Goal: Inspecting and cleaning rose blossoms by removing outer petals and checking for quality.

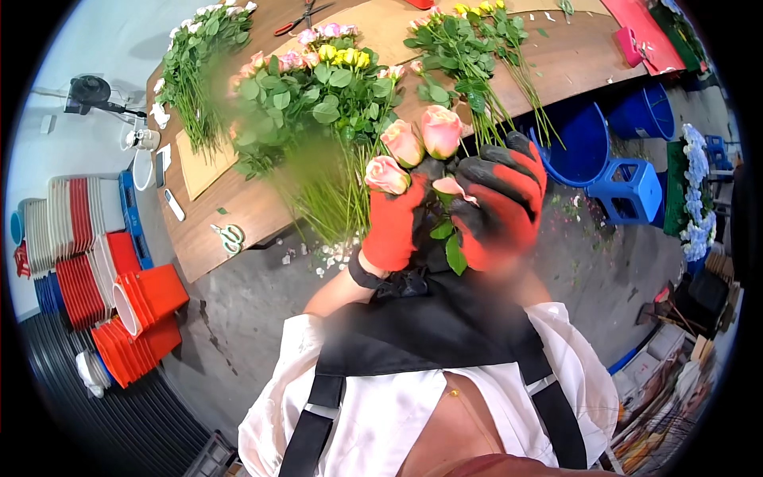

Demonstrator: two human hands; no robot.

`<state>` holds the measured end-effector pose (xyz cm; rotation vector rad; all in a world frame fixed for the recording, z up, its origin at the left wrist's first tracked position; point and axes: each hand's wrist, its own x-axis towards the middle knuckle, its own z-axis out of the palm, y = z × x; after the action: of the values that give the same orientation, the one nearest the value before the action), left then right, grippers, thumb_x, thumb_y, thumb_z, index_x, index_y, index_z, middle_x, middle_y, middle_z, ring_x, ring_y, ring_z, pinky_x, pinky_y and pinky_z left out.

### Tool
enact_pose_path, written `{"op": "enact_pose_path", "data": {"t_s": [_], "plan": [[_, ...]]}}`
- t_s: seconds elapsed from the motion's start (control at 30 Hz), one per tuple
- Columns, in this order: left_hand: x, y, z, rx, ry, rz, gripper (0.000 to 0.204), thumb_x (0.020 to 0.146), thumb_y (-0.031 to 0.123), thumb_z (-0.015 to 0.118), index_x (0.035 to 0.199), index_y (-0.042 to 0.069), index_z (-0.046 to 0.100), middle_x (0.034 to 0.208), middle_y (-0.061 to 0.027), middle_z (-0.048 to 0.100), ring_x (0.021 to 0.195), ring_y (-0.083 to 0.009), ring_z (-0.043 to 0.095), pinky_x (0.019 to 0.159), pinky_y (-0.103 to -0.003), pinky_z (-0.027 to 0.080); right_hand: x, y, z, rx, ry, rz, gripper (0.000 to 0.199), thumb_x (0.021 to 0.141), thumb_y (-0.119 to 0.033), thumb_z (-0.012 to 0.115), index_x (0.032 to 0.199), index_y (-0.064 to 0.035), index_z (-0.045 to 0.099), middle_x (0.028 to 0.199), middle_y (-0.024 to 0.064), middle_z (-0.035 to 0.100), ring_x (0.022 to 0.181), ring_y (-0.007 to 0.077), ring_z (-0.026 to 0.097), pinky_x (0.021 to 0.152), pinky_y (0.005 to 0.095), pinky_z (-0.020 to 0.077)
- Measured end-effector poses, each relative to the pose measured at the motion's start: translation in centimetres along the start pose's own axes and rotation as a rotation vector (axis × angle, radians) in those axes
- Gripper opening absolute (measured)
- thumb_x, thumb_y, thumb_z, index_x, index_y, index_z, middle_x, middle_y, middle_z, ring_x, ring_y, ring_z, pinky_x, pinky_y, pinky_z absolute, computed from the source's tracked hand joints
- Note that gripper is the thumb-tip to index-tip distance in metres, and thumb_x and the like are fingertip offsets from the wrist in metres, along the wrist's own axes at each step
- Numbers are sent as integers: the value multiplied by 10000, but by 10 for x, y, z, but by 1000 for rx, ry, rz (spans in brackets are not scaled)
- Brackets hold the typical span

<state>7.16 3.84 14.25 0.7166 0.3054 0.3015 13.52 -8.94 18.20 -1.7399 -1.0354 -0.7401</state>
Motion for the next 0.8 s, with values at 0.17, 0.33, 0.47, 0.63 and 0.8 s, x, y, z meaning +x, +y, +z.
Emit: {"op": "enact_pose_path", "data": {"t_s": [0.17,0.33,0.47,0.63,0.8], "plan": [[8,5,-27,133,-19,-238,354,930,117,579,1274,62,512,1112,-104,624,993,-254,617,816,-387,534,12,14,-10,249,2,172,318,712,-140,754,1009,-77,662,1132,106,645,1087,327,575,977,479,408],[5,7,-20,1034,-306,412,410,904,170,614,1281,38,523,1151,-57,621,1017,-223,606,868,-387,480,38,2,-5,96,-25,331,335,682,-93,767,1000,-66,666,1120,97,645,1092,310,561,945,410,424],[2,-3,-19,542,-105,243,476,878,38,606,1338,7,489,1210,-82,605,1082,-178,589,901,-320,487,32,2,7,-68,-48,274,316,646,-85,814,927,-84,669,1035,54,661,1044,313,566,906,423,431],[-2,-2,-6,316,-13,130,388,948,128,573,1311,26,486,1206,-78,586,1066,-196,585,879,-346,496,18,5,14,-6,104,207,283,664,-46,800,910,-73,663,1004,56,674,1019,312,581,923,438,434],[-1,1,-12,32,-92,-84,375,967,155,554,1312,25,487,1184,-69,597,1052,-184,580,878,-338,486,9,11,9,304,100,226,297,631,1,776,894,-47,648,997,106,682,1003,311,601,964,481,427]]}}
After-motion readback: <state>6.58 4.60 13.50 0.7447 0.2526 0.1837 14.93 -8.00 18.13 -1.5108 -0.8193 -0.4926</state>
